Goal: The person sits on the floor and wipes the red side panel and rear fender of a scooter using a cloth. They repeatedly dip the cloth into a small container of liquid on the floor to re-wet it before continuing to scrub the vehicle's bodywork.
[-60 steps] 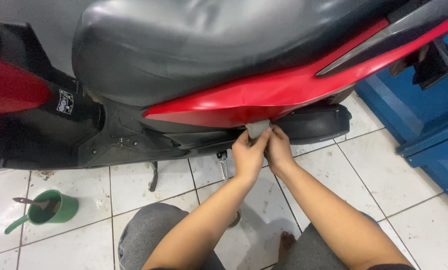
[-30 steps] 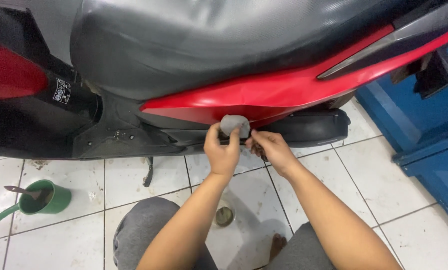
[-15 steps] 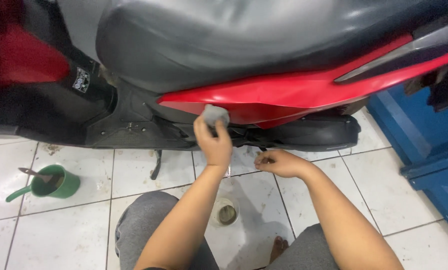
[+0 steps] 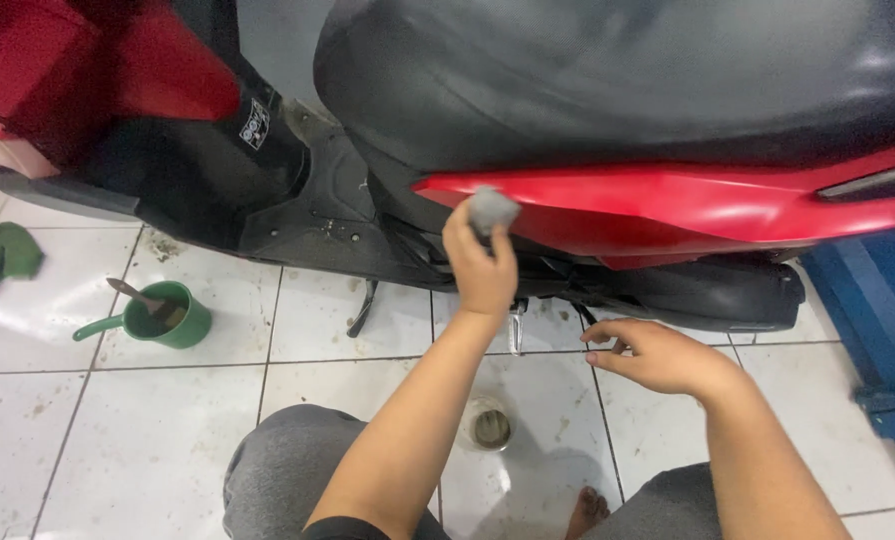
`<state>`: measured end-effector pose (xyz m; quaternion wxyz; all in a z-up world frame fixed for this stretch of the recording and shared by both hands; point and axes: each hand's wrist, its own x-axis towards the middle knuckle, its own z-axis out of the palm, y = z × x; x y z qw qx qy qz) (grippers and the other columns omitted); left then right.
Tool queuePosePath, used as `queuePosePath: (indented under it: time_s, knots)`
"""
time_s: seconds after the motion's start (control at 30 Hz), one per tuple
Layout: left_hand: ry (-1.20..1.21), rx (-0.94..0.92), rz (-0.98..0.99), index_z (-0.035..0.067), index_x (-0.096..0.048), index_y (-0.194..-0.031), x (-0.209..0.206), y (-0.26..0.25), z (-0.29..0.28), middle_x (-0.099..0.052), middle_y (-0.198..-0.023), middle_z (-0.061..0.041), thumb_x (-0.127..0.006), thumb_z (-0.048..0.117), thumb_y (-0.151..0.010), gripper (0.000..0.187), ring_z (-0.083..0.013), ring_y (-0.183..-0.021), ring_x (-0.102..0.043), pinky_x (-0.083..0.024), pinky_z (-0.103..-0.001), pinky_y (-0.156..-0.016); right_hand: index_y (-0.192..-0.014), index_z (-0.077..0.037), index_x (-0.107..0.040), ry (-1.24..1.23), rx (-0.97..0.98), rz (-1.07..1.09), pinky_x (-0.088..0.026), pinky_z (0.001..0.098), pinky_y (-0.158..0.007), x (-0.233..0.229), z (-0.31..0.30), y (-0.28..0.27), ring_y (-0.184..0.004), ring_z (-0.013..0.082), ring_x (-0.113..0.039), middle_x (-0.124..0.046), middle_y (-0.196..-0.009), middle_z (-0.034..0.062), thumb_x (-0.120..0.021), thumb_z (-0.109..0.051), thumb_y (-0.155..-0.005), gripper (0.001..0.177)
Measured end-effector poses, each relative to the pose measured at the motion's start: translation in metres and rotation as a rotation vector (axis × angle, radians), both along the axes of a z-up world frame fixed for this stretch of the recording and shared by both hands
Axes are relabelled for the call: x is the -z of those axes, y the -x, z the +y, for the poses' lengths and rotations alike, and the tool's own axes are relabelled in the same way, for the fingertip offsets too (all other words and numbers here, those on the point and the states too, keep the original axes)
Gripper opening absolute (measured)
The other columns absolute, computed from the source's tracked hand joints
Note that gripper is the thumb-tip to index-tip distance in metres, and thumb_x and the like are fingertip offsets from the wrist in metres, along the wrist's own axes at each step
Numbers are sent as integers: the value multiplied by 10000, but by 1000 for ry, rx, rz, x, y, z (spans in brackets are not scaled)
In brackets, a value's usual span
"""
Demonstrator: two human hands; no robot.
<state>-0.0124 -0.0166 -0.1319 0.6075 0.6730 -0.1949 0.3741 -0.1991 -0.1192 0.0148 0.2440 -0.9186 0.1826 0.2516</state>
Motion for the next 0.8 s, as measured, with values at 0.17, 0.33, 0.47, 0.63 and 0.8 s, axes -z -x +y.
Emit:
queuePosePath:
  time_s: [0.17, 0.33, 0.47, 0.63, 0.8]
  knots:
    - [-197, 338, -245, 157, -621, -1278, -39, 15, 25, -619, -1101, -111, -605, 17, -979, 331, -322, -993, -605, -487, -452, -930, -1283, -255, -694, -86, 82, 37, -514, 256, -1008, 29, -24, 15, -1151, 77, -708, -741, -1318, -120, -625, -435, -879, 448]
    - [-54, 165, -9, 108, -624, -1255, 14, -27, 30, -558, -1158, -146, -601, 106, -949, 306, -339, -1062, -550, -428, -435, -959, -1381, -315, -611, 133, 300, 148, -540, 314, -996, 89, -58, 61, -1197, 182, -719, -682, -1391, -69, -609, -522, -873, 548]
    - [-132, 106, 13, 86, -612, -1290, -3, -20, 32, -578, -1186, -127, -587, 137, -956, 339, -350, -1101, -527, -432, -474, -978, -1451, -327, -564, -46, 375, 391, -519, 306, -1011, 95, -62, 58, -1157, 195, -723, -718, -1370, -12, -626, -551, -861, 634]
    - [-271, 84, -92, 116, -652, -1205, -38, -12, 27, -595, -1189, -82, -666, 229, -937, 291, -342, -1033, -550, -451, -462, -855, -1417, -307, -597, 0, 382, 186, -481, 278, -1006, 85, -38, 32, -1189, 172, -688, -724, -1339, -31, -603, -501, -877, 574]
    - [-167, -56, 169, 31, -654, -1228, -8, -60, 57, -591, -1176, -144, -557, 242, -989, 334, -345, -1072, -525, -412, -461, -945, -1439, -345, -552, -9, 275, 318, -486, 261, -1019, 113, -41, 25, -1209, 144, -671, -698, -1361, -74, -614, -532, -878, 595]
